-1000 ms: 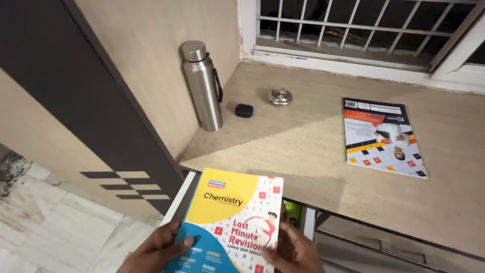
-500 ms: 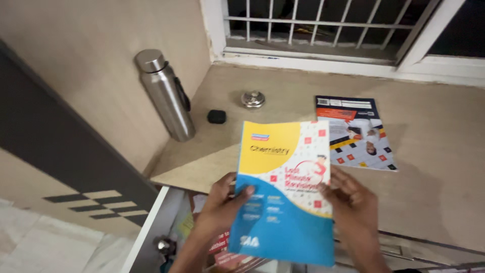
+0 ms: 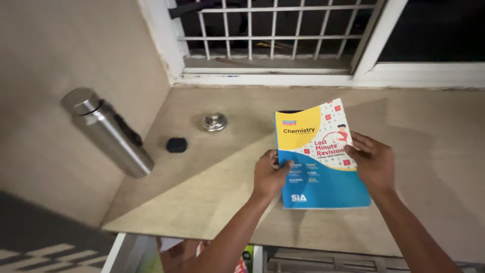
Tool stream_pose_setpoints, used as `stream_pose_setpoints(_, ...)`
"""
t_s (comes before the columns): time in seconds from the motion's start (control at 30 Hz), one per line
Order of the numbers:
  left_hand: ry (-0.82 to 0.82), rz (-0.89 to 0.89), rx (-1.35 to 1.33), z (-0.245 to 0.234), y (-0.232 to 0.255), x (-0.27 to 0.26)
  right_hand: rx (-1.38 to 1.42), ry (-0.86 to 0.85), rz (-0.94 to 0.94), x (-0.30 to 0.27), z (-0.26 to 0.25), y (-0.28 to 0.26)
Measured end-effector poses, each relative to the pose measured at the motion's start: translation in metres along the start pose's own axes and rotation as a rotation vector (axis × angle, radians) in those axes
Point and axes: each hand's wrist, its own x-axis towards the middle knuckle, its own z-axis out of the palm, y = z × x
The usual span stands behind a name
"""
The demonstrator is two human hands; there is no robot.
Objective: The person organizes various items from a desk into a drawer. They place a coiled cable, a plastic bag with small parts, a small box, a black rectangular device, a white round object, an orange packet, a phone case, and a small black object into the drawer. They then open another drawer and place a black case, a metal object, a book, a magazine, a document, a brochure, a green bottle, and a small black object onto the desk.
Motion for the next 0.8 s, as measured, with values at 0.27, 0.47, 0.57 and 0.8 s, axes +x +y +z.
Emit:
stream_pose_setpoints(0.27,0.191,0.19,0.537,0.037,-0.011,0.037,-0.161,0.03,-0.077,0.051,0.016,0.05)
stream_pose_setpoints(0.47,0.253,0.364,0.584,0.04,-0.032,0.039,-0.345,0.076,-0.014,0.048,0.029,0.055)
stream_pose_setpoints(0.57,0.236,0.331,0.553,0.041,-0.034,0.038,-0.341,0.09,-0.043,0.048,0.026,0.061)
stream_pose_setpoints(0.8,0.122,0.388,0.553,0.032,-0.04,0.026,-0.396,0.113,-0.085,0.047,0.027,0.075)
